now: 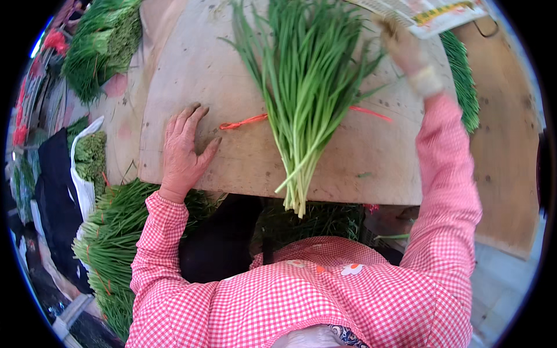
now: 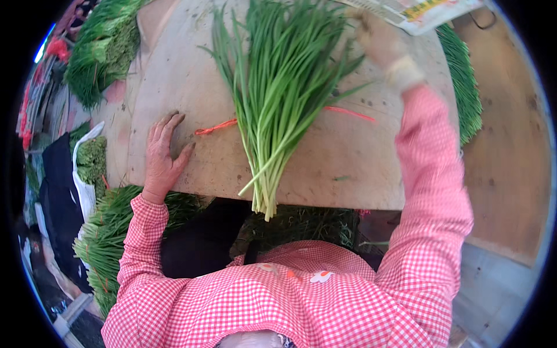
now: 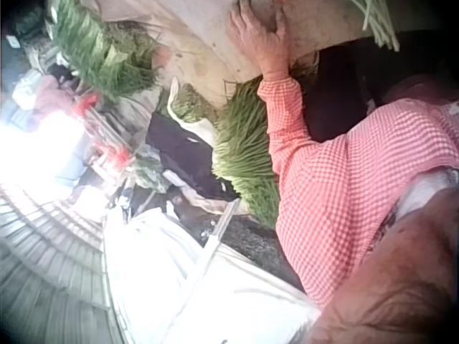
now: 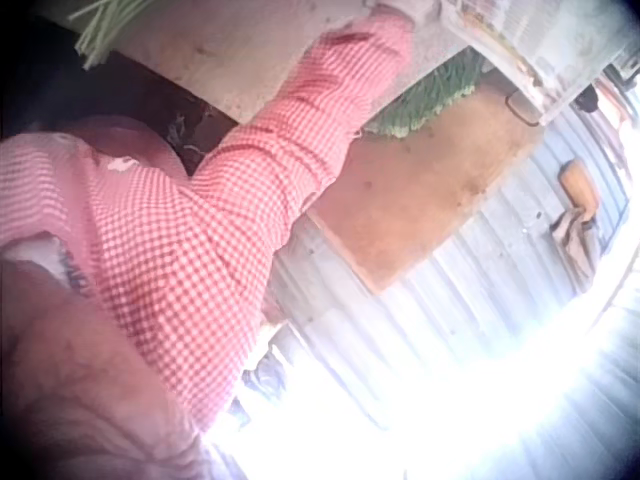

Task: The person gathers green onions, aligns them into bunches, and ties them with rubber bands. The person places the finished bundles into a white plastic basket. The person repeats this process throughout the clip.

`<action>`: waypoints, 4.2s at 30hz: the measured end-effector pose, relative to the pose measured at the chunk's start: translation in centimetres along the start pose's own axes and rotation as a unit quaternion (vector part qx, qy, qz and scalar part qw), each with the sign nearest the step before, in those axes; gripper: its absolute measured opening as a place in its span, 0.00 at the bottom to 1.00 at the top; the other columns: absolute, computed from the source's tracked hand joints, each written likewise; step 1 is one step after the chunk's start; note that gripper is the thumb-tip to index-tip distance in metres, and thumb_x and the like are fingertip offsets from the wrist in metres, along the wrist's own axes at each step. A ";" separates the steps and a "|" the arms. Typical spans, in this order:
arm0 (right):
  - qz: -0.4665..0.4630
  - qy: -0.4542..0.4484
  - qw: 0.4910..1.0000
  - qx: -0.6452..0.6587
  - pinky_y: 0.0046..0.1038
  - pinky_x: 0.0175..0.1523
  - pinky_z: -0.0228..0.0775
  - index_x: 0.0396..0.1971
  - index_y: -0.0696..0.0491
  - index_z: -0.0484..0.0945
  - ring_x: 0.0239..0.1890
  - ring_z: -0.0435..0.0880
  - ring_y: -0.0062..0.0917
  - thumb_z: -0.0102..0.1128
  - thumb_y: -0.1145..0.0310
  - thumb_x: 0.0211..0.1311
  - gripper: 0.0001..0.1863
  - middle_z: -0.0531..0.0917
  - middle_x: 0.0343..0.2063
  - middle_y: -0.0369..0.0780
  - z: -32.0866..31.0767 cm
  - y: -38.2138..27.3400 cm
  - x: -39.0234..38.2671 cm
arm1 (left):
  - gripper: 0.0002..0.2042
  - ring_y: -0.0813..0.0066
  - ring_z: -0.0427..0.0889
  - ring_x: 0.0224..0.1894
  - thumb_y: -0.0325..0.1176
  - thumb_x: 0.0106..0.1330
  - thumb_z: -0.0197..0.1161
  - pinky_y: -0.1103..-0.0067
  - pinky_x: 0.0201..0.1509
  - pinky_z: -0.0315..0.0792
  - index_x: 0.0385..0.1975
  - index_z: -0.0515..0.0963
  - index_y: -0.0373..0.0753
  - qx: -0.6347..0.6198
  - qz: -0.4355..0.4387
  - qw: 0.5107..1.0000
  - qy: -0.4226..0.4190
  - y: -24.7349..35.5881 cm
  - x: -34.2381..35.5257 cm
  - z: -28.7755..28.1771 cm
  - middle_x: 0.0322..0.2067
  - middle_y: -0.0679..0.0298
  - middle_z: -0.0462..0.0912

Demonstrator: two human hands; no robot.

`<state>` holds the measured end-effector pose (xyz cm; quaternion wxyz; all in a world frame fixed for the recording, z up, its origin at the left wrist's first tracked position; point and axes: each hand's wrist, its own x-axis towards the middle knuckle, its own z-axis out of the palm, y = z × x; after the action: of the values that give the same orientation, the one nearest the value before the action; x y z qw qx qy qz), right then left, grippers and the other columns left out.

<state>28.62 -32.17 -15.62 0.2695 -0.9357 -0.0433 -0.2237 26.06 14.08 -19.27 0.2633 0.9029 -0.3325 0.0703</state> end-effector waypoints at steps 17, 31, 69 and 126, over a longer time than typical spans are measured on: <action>0.213 -0.153 0.934 -0.240 0.41 0.39 0.67 0.31 0.53 0.73 0.38 0.76 0.42 0.50 0.57 0.58 0.14 0.78 0.30 0.48 1.9 -11.2 -17.3 | 0.05 0.64 0.74 0.37 0.32 0.53 0.59 0.70 0.45 0.63 0.28 0.74 0.40 0.050 0.092 0.994 0.020 0.4 0.8 2.1 0.28 0.63 0.75; 0.082 -0.004 0.969 0.232 0.31 0.39 0.70 0.38 0.53 0.75 0.33 0.79 0.36 0.59 0.65 0.54 0.13 0.79 0.34 0.43 -0.4 -29.5 -22.8 | 0.11 0.63 0.76 0.38 0.35 0.54 0.59 0.69 0.46 0.64 0.36 0.74 0.42 -0.036 0.034 0.992 0.113 10.7 -0.3 -3.5 0.33 0.62 0.77; -0.161 -0.100 0.964 0.184 0.30 0.26 0.73 0.28 0.53 0.73 0.23 0.81 0.37 0.59 0.70 0.44 0.09 0.70 0.50 0.55 1.8 -45.5 -34.2 | 0.12 0.66 0.75 0.42 0.27 0.47 0.59 0.69 0.49 0.60 0.33 0.74 0.40 0.193 0.274 0.933 -0.133 25.1 -10.4 2.6 0.33 0.61 0.77; 0.417 0.336 0.843 -0.037 0.25 0.57 0.61 0.54 0.58 0.65 0.53 0.72 0.29 0.67 0.74 0.35 0.38 0.73 0.50 0.44 -22.2 -29.9 -67.1 | 0.44 0.70 0.65 0.57 0.36 0.50 0.70 0.76 0.60 0.59 0.62 0.45 0.37 -0.608 0.023 0.559 -0.563 51.7 -17.4 16.8 0.55 0.61 0.65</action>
<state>-46.36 -15.70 -13.98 0.3008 -0.7419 0.4529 -0.3925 -21.08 -17.94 -16.70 0.5071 0.3767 -0.3975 -0.6655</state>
